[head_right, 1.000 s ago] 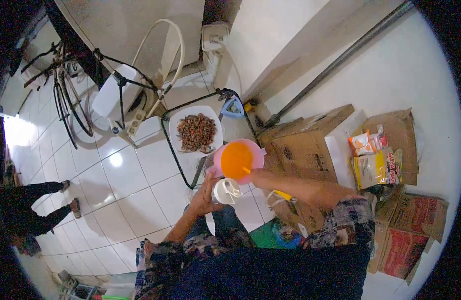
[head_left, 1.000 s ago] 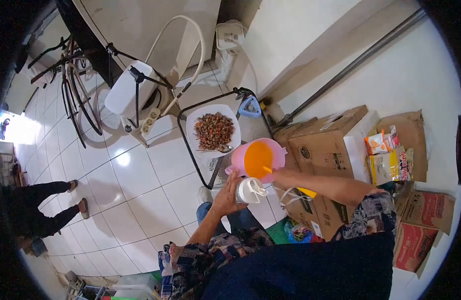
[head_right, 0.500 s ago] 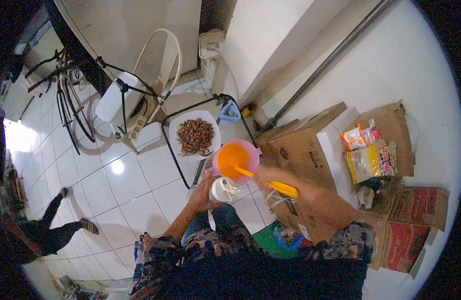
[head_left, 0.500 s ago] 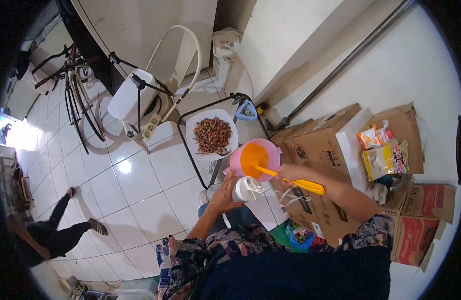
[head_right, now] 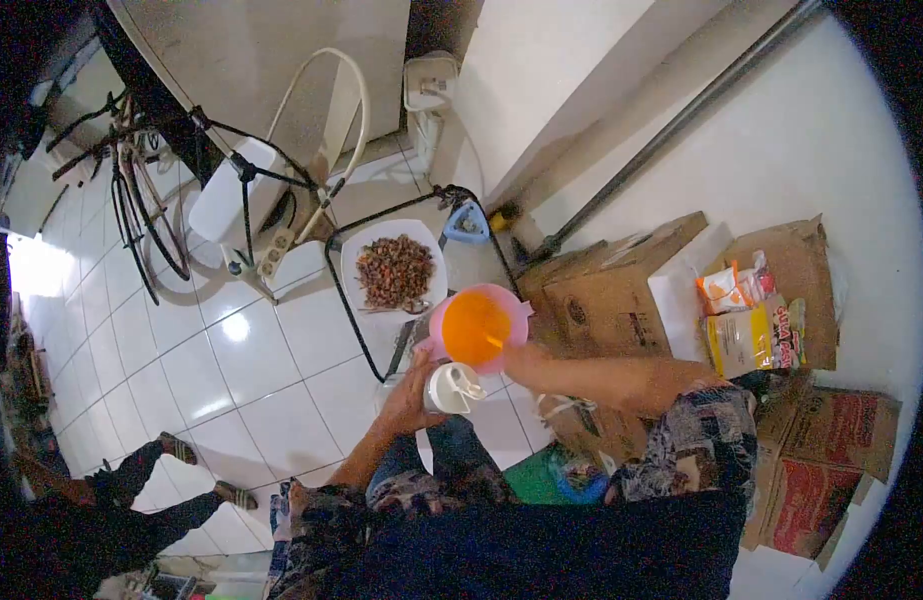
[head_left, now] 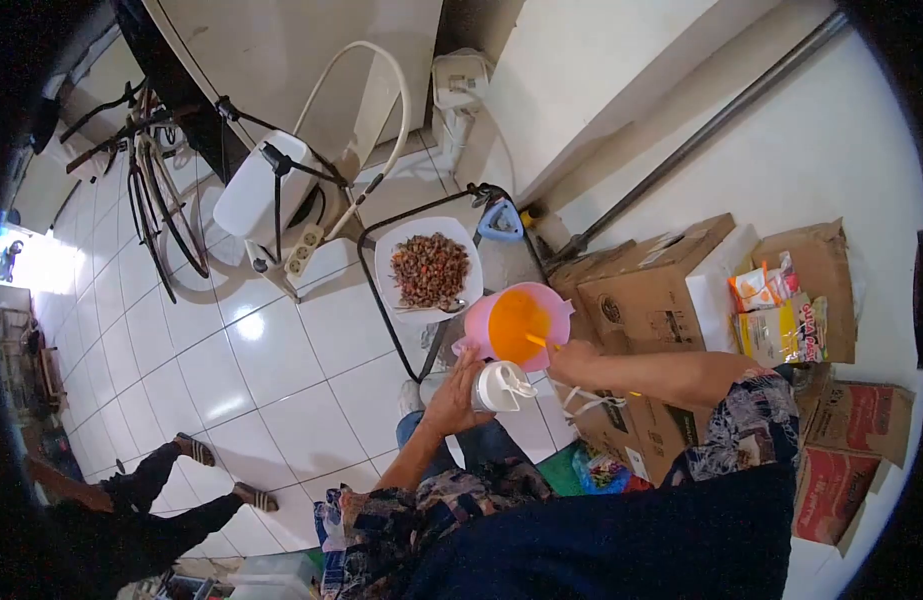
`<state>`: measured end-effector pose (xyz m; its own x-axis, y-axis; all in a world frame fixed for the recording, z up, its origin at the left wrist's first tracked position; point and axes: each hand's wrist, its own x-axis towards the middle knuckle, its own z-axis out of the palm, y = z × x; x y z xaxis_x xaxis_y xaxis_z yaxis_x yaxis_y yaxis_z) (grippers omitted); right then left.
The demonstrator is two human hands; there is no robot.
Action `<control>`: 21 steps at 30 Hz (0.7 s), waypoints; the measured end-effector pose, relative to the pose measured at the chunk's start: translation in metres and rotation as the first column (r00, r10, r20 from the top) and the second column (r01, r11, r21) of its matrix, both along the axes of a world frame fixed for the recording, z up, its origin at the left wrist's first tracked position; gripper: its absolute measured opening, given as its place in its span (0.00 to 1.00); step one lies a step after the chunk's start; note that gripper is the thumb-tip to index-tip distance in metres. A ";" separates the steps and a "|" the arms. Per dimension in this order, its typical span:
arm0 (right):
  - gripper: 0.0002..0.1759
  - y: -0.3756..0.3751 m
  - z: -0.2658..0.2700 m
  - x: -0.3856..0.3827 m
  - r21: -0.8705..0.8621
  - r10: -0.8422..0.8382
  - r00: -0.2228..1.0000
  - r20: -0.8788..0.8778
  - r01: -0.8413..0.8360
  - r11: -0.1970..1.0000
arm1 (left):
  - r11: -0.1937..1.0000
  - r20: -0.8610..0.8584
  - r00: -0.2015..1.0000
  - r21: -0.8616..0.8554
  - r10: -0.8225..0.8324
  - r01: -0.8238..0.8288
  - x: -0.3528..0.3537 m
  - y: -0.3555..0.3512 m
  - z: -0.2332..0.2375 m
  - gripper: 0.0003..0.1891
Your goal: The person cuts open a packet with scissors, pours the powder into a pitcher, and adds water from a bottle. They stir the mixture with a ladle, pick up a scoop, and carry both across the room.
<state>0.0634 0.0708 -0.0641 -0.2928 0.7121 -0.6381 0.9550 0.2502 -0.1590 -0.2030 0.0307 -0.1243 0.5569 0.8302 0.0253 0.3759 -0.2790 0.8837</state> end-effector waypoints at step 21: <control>0.10 0.022 0.018 0.004 -0.559 -0.515 0.854 -0.072 0.393 0.730 | 0.969 0.222 0.949 -0.156 0.224 -0.193 -0.029 -0.029 0.003 0.50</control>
<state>0.0674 0.0931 -0.0462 -0.1873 0.3847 -0.9038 0.8597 -0.3809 -0.3403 -0.2320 0.0015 -0.1212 0.3622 0.9319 0.0184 0.1896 -0.0930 0.9774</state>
